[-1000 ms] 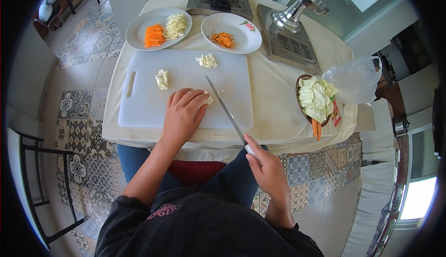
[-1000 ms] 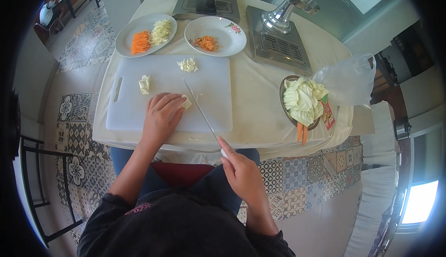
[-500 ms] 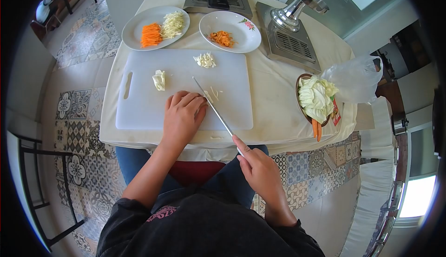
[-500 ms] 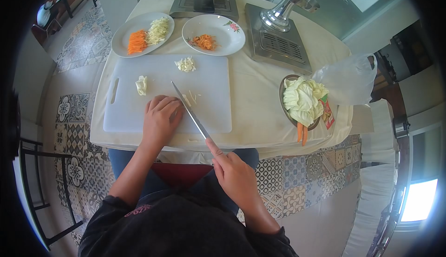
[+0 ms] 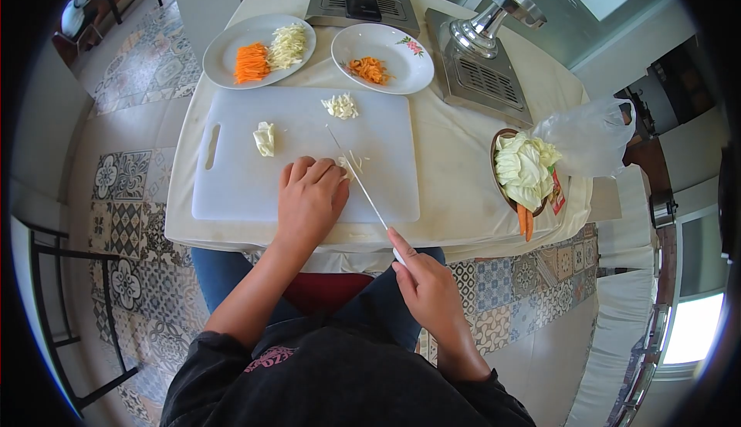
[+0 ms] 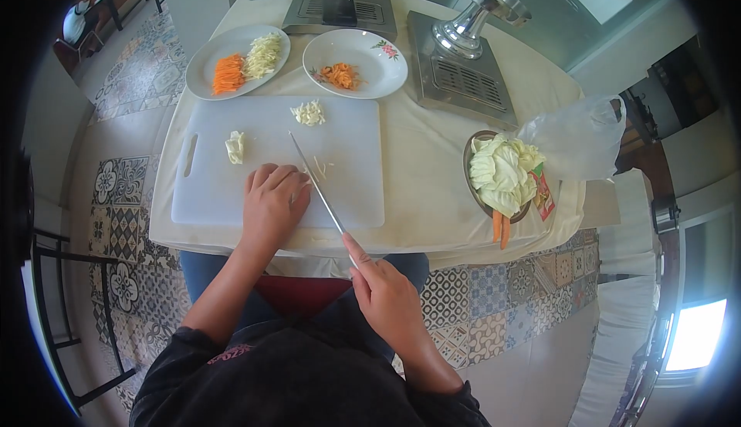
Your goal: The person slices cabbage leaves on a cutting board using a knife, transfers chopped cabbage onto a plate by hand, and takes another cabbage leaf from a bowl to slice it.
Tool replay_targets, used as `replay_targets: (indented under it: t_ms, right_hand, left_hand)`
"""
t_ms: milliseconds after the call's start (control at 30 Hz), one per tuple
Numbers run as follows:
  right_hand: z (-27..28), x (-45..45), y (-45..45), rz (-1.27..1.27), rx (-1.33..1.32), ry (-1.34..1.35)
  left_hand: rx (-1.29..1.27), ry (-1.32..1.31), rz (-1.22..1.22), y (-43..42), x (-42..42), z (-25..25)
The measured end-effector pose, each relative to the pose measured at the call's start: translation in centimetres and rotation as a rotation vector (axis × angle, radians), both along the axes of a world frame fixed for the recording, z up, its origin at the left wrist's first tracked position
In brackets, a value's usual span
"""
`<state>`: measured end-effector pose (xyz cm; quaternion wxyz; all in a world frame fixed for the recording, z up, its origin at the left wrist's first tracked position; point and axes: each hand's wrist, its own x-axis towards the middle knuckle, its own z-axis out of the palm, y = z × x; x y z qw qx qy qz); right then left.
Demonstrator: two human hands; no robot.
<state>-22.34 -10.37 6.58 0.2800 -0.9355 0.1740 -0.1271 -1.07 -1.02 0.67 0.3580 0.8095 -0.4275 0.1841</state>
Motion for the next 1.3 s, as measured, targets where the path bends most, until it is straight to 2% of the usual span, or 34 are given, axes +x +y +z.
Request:
replay_targets:
  t_ms: [333, 800, 1300]
  right_hand:
    - [0.3, 0.1, 0.0, 0.016, 0.051, 0.073]
    - [0.4, 0.5, 0.5, 0.01, 0.118, -0.025]
    - [0.2, 0.9, 1.7, -0.025, 0.192, 0.069]
  left_hand:
    - [-0.037, 0.115, 0.011, 0.3, -0.1, -0.2]
    - [-0.042, 0.095, 0.015, 0.2, 0.0, -0.2]
    - [-0.051, 0.055, 0.024, 0.4, -0.1, -0.3]
